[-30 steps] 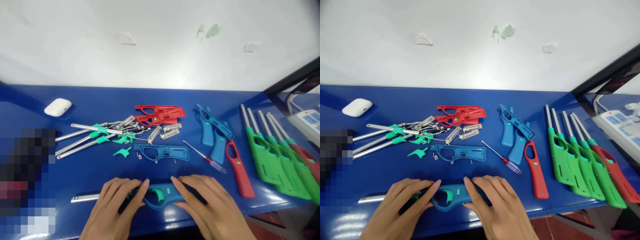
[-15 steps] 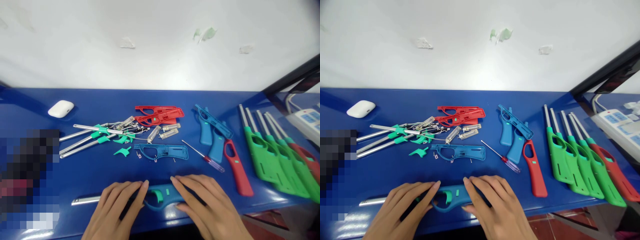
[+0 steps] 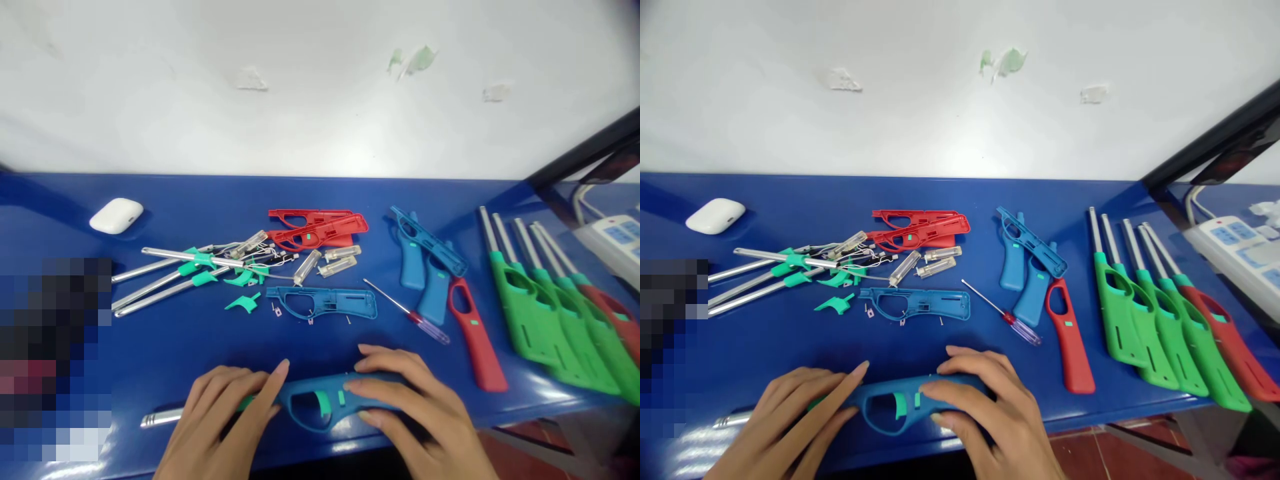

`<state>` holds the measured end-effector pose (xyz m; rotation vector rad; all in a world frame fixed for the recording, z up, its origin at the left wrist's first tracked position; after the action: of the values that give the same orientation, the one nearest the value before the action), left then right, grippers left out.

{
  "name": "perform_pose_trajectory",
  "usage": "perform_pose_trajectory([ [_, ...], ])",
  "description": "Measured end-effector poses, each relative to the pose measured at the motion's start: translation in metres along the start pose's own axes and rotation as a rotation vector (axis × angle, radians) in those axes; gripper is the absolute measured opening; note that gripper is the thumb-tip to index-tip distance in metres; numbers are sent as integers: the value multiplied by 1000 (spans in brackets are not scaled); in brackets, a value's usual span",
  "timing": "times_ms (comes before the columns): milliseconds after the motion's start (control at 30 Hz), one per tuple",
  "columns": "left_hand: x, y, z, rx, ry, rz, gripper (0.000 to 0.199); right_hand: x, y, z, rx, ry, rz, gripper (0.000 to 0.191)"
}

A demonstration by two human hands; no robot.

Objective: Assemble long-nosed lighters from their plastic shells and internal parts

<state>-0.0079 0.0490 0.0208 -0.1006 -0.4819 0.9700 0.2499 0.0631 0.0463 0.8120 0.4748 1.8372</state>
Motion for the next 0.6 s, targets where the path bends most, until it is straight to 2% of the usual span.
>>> perform_pose_trajectory([
  [200, 6, -2, 5, -43, -41, 65, 53, -6, -7, 14, 57, -82, -50, 17],
  [433, 8, -6, 4, -53, -60, 25, 43, -10, -28, 36, -232, -249, -40, 25],
  [600, 18, -21, 0, -42, -33, -49, 48, -12, -21, 34, -348, -286, 85, 30],
])
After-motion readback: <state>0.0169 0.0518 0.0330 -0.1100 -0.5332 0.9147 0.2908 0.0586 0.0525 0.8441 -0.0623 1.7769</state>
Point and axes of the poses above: each hand's wrist, its own x-axis towards the middle knuckle, its own z-axis out of the back of the hand, y = z × x, the point moved 5 cm from there along x, towards the middle knuckle, and after that the axes turned 5 degrees about -y, right-handed, at the moved point
